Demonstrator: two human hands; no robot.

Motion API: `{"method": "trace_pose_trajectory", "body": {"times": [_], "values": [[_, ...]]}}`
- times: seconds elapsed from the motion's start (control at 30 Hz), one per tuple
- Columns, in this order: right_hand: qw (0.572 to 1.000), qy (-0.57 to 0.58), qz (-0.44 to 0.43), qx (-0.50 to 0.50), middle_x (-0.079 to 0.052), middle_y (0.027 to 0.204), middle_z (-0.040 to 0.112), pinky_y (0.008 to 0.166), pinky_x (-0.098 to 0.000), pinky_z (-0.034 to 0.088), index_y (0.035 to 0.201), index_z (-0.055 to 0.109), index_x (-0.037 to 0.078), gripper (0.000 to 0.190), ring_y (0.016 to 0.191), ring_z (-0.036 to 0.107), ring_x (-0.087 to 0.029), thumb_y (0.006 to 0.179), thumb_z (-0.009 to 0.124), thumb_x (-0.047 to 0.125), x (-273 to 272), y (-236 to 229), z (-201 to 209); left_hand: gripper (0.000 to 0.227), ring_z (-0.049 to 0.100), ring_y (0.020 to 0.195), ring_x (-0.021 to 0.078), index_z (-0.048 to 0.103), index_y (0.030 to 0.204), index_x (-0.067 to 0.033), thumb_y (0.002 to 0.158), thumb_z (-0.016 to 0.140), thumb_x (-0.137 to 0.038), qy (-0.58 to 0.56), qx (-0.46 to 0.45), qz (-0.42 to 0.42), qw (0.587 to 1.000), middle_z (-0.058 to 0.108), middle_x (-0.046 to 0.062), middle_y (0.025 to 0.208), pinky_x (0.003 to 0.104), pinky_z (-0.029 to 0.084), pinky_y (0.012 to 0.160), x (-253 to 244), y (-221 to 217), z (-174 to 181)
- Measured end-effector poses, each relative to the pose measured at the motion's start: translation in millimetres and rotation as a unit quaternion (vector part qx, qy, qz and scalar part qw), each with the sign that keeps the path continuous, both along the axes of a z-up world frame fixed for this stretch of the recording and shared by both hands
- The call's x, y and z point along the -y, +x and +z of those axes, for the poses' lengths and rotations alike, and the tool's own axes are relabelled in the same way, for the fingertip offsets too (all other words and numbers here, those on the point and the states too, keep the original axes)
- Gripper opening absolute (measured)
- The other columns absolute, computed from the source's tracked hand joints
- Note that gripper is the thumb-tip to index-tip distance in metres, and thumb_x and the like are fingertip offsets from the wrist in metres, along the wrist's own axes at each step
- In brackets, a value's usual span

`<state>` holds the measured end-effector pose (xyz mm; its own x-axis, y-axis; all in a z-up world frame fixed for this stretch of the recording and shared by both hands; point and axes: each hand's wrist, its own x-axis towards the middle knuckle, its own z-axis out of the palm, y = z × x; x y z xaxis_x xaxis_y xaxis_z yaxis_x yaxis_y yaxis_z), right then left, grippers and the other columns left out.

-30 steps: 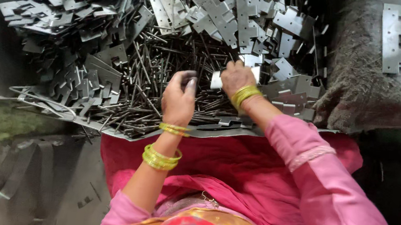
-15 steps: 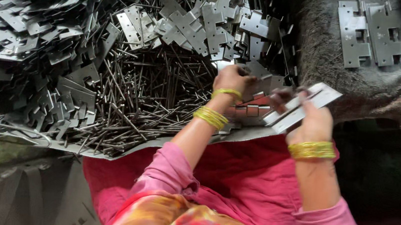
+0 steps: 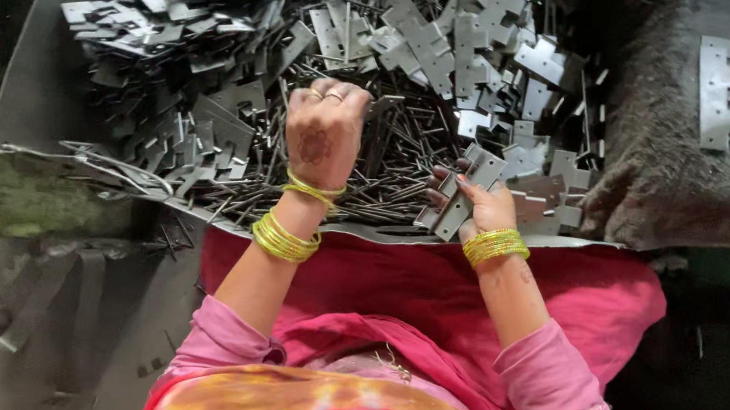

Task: The person sits on the floor and assembles small metal hinge components by inserting pins into plates. They repeatedly pick up parts from a large bin on their lap, align the pieces, and insert the pins by hand.

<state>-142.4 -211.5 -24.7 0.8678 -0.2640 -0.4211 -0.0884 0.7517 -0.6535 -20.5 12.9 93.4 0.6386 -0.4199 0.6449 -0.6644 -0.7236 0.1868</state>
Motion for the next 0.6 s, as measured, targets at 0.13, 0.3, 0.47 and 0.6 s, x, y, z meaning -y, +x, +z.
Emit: {"method": "trace_pose_trajectory", "body": {"times": [0.13, 0.3, 0.47, 0.6], "values": [[0.997, 0.049, 0.046, 0.028, -0.026, 0.114, 0.072, 0.085, -0.0544, 0.063, 0.125, 0.055, 0.000, 0.030, 0.100, 0.073, -0.038, 0.103, 0.055, 0.019, -13, 2, 15, 0.014, 0.074, 0.077, 0.0204, 0.076, 0.098, -0.0098, 0.089, 0.073, -0.020, -0.095, -0.324, -0.012, 0.941, 0.077, 0.005, 0.089, 0.036, 0.056, 0.074, 3, -13, 29], [0.968, 0.134, 0.156, 0.141, -0.019, 0.115, 0.074, 0.080, -0.0524, 0.063, 0.125, 0.061, 0.002, 0.072, 0.092, 0.076, -0.037, 0.094, 0.047, 0.065, -30, -2, 37, 0.022, 0.080, 0.080, 0.0154, 0.080, 0.101, -0.0059, 0.088, 0.075, -0.022, -0.218, -0.482, -0.138, 0.837, 0.081, 0.008, 0.090, 0.032, 0.061, 0.075, 43, -31, -1], [0.989, 0.113, 0.056, 0.078, -0.016, 0.124, 0.069, 0.093, -0.0469, 0.060, 0.129, 0.059, 0.004, 0.037, 0.103, 0.072, -0.028, 0.103, 0.058, 0.030, -37, -1, 16, 0.043, 0.067, 0.085, 0.0324, 0.067, 0.115, 0.0020, 0.080, 0.081, -0.021, -0.280, -0.192, -0.031, 0.940, 0.070, 0.018, 0.095, 0.042, 0.054, 0.075, 57, -73, -55], [0.994, -0.012, 0.063, 0.086, -0.018, 0.127, 0.073, 0.087, -0.0442, 0.058, 0.126, 0.061, 0.002, 0.032, 0.099, 0.068, -0.027, 0.103, 0.068, 0.022, -55, 22, 0, 0.027, 0.072, 0.078, 0.0326, 0.072, 0.110, -0.0027, 0.087, 0.075, -0.017, -0.367, -0.567, -0.033, 0.737, 0.074, 0.012, 0.085, 0.044, 0.058, 0.076, 23, -91, -55]]}}
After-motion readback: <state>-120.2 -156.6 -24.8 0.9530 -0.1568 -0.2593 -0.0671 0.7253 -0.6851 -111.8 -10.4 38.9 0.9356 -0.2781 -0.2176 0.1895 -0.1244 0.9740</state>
